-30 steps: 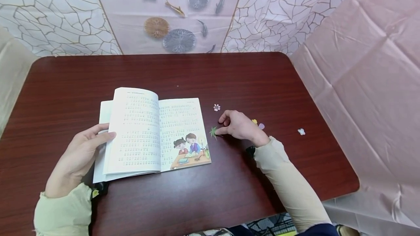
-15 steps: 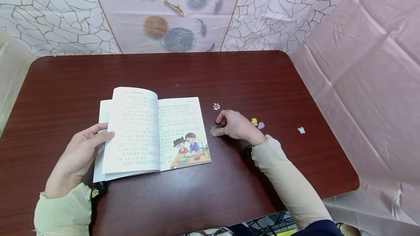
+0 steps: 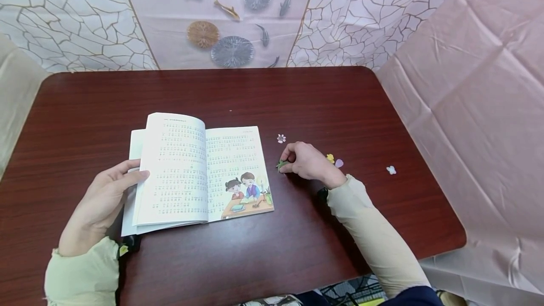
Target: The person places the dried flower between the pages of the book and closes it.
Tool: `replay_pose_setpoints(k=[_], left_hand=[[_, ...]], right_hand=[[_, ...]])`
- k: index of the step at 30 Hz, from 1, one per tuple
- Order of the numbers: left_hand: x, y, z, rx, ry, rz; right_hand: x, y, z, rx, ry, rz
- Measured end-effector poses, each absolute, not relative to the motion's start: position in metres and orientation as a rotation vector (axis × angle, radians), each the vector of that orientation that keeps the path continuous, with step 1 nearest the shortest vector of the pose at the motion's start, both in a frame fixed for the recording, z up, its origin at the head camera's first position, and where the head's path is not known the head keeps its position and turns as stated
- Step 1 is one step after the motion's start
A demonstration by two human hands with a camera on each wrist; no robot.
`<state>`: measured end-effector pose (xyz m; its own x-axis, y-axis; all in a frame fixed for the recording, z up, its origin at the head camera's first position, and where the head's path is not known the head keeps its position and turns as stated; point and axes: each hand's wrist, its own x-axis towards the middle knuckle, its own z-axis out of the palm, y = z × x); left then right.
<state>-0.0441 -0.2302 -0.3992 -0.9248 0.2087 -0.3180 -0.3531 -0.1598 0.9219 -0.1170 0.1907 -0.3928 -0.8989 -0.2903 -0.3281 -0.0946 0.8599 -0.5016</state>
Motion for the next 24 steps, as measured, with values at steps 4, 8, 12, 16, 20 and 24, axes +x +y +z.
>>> replay_pose_setpoints(k=[4, 8, 12, 16, 20, 24], left_hand=[[-0.0439, -0.2304, -0.3996, -0.147, 1.735, 2.156], [-0.0439, -0.231, -0.4003, -0.145, 1.734, 2.157], [-0.0439, -0.231, -0.4006, -0.144, 1.74, 2.153], [-0.0436, -0.2308, -0.4009, -0.15, 1.735, 2.158], [-0.043, -0.2314, -0.4018, -0.141, 1.733, 2.159], [-0.0424, -0.2328, -0.402, -0.137, 1.747, 2.142]], right_hand=[[-0.1156, 0.1906, -0.3909, -0.304, 2.647, -0.728], [-0.1158, 0.1908, -0.3882, -0.313, 2.651, -0.785], [-0.1173, 0.192, -0.3876, -0.281, 2.638, -0.858], [-0.1178, 0.1934, -0.3871, -0.27, 2.624, -0.936], [-0.1178, 0.1941, -0.3854, -0.327, 2.629, -0.977], [-0.1179, 0.1942, -0.3833, -0.387, 2.653, -0.989]])
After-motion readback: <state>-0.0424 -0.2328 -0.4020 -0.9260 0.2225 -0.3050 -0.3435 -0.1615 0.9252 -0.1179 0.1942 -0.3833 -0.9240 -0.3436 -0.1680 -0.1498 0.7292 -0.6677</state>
